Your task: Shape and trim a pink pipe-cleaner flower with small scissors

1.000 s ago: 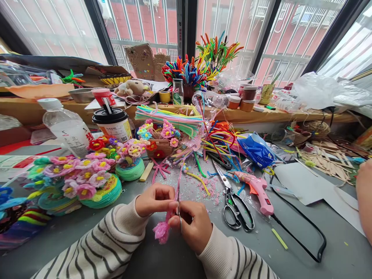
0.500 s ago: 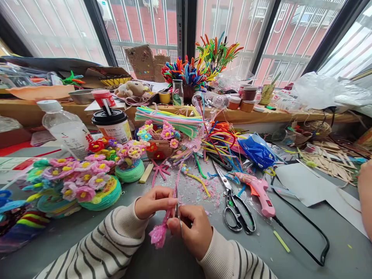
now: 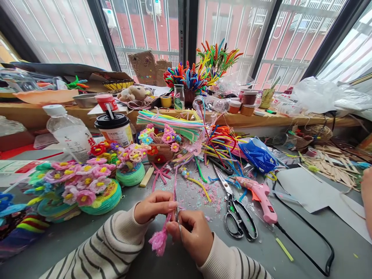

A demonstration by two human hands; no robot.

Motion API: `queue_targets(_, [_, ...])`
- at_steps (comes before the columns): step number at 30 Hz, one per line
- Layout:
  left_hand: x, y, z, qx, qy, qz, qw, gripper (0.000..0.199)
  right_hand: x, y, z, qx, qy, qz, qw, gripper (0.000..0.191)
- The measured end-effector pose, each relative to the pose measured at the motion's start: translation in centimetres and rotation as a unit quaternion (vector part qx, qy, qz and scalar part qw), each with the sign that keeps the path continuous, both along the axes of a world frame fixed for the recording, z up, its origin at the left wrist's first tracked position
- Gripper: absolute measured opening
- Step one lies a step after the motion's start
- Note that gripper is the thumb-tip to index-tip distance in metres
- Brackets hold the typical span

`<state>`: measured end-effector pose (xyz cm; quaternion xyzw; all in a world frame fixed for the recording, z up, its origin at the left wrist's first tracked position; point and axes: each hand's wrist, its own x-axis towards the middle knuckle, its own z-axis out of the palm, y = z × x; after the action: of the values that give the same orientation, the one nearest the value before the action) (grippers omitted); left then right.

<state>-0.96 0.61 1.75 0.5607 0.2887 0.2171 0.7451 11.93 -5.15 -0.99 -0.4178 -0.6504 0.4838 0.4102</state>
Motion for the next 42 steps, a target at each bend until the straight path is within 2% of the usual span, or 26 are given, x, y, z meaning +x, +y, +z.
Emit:
queue_targets(15, [0.2,0.21,-0.39,-0.017,-0.012,-0.004,1.0,0.029,0.39,-0.11,-0.49,0.004,-0.021,-0.046,0.999,0.043])
queue_targets(23, [0.11,0.14,-0.18,-0.004,0.001,-0.021,1.0,0.031,0.16,-0.34,-0.17,0.009,-0.016,0.002,1.0,0.05])
queue_targets(30, [-0.06,0.34,-0.41,0.003,0.006,-0.029,1.0,0.033,0.01,-0.12,-0.41,0.018,-0.009,0.004,1.0,0.051])
queue_targets(42, [-0.05,0.22,-0.61,0.013,0.001,-0.03,0.999,0.033,0.03,-0.24,-0.78,0.045,-0.053,-0.054,0.996,0.05])
